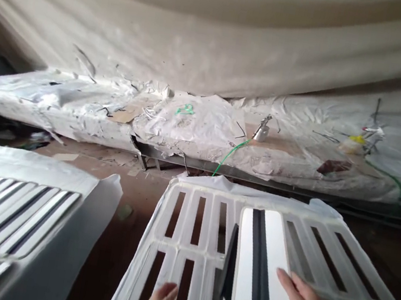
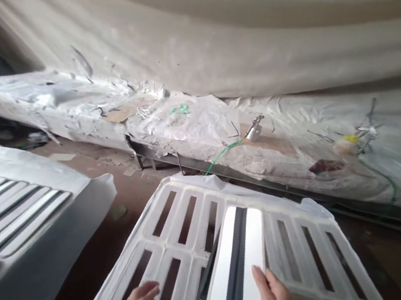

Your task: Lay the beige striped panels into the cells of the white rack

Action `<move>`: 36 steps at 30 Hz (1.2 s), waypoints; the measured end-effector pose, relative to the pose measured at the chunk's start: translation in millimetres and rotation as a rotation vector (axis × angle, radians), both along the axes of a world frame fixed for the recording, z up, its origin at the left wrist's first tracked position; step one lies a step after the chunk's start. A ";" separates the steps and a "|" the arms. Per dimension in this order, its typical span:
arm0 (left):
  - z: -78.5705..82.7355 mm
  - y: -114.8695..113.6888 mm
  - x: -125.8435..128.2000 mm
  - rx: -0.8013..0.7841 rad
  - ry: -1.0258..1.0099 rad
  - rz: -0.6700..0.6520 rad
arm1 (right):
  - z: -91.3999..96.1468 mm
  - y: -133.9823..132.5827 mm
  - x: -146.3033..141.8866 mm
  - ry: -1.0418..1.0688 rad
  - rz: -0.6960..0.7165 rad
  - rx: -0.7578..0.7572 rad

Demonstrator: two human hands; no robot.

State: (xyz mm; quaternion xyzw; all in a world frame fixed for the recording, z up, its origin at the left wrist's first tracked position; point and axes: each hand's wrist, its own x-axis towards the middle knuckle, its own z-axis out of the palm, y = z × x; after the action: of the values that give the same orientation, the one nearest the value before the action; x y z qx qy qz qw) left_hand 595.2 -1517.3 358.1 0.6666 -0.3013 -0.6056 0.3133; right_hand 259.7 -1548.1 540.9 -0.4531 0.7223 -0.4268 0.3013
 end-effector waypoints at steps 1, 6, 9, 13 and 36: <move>-2.4 -11.2 20.2 -0.034 -0.021 -0.004 | 2.1 -18.8 22.4 -0.028 0.022 0.017; -18.4 -70.0 96.7 -0.164 -0.114 0.002 | -6.6 -108.2 127.4 -0.099 0.115 -0.037; -32.8 -92.5 120.4 -0.175 -0.149 0.024 | -26.0 -152.7 177.8 0.001 0.156 -0.102; -53.5 -100.8 130.7 -0.156 -0.168 0.053 | -72.1 -193.8 231.2 0.130 0.156 -0.187; -111.6 -201.0 109.7 -0.066 -0.204 0.093 | -283.3 -273.2 282.8 -0.268 0.159 0.207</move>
State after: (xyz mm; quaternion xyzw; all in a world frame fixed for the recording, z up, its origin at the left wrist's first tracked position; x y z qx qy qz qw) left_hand 704.8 -1718.3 246.5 0.7275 -0.3202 -0.5090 0.3303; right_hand 542.5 -1821.2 257.6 -0.4147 0.6776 -0.3815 0.4725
